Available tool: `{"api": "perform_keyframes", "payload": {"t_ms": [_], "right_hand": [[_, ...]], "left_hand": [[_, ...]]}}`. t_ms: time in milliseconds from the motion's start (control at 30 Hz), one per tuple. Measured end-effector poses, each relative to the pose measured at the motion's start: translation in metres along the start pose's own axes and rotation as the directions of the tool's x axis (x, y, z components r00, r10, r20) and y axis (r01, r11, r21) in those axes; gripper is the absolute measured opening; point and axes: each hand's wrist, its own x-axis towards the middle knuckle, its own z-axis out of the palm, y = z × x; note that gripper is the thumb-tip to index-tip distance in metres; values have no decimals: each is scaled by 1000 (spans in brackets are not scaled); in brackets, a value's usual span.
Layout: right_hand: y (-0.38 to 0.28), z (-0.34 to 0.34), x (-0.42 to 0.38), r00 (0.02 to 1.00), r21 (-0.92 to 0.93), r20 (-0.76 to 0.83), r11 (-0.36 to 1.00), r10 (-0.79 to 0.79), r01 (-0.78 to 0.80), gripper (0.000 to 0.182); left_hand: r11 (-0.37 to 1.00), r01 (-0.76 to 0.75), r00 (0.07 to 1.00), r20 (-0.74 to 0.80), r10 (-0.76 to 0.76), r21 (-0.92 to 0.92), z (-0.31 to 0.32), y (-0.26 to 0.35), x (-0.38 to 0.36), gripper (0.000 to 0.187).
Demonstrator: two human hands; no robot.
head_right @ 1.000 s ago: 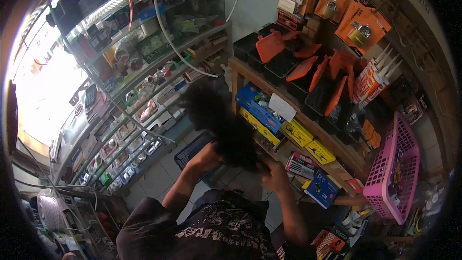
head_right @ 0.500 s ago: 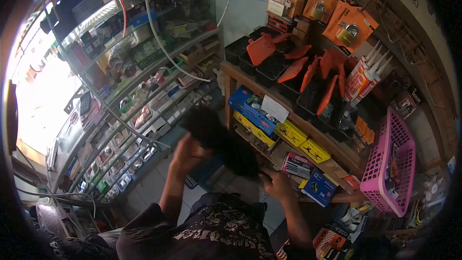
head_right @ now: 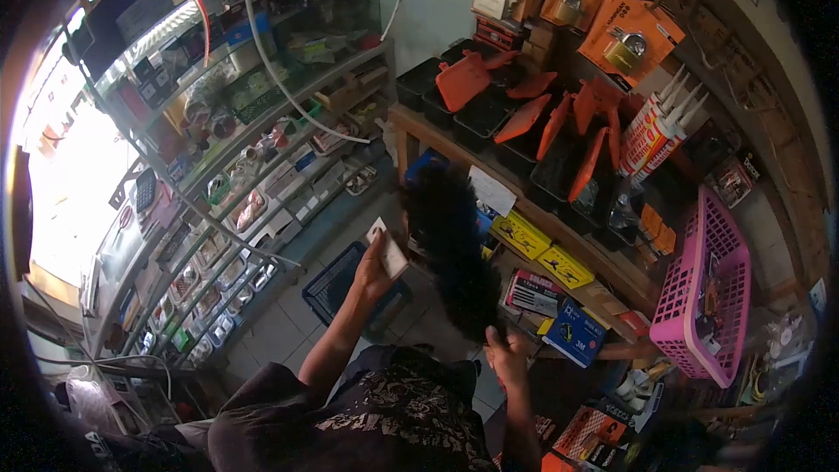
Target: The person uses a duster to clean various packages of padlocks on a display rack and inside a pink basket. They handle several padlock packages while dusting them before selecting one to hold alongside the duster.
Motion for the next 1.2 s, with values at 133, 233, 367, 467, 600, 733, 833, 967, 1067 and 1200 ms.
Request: {"api": "perform_keyframes", "payload": {"t_ms": [133, 233, 367, 467, 600, 733, 833, 967, 1067, 1200], "right_hand": [[-2, 17, -21, 996, 30, -76, 998, 55, -53, 34], [14, 23, -29, 991, -187, -124, 982, -47, 23, 27], [31, 18, -31, 909, -610, -11, 723, -417, 324, 21], [18, 9, -30, 945, -618, -91, 762, -313, 193, 23], [29, 11, -31, 909, -603, -4, 726, -418, 331, 25], [25, 4, -32, 960, -630, -89, 762, -266, 152, 27], [28, 14, -34, 927, -543, -32, 785, -375, 299, 26], [7, 15, -38, 974, -576, -69, 806, -215, 137, 23], [11, 21, -36, 913, -563, -51, 767, -404, 308, 25], [12, 14, -37, 952, -557, -100, 809, -289, 187, 24]], "left_hand": [[995, 93, 960, 268, -81, -32, 27, 3, 2, 44], [991, 129, 917, 384, -107, -32, 56, 3, -4, 56], [991, 114, 897, 436, -75, -65, 59, -2, 8, 63], [980, 197, 871, 463, -163, -25, 68, -4, 6, 62], [968, 239, 802, 577, -153, -75, 75, -11, -1, 69], [963, 246, 842, 515, -159, -105, 96, -11, -19, 64], [993, 84, 913, 394, -108, 78, 79, -17, -5, 64], [984, 115, 924, 349, -157, 139, 112, -15, -29, 63], [950, -121, 776, 624, -91, 288, 91, -26, -10, 59], [973, 205, 849, 475, -229, 104, 103, -25, -18, 58]]}}
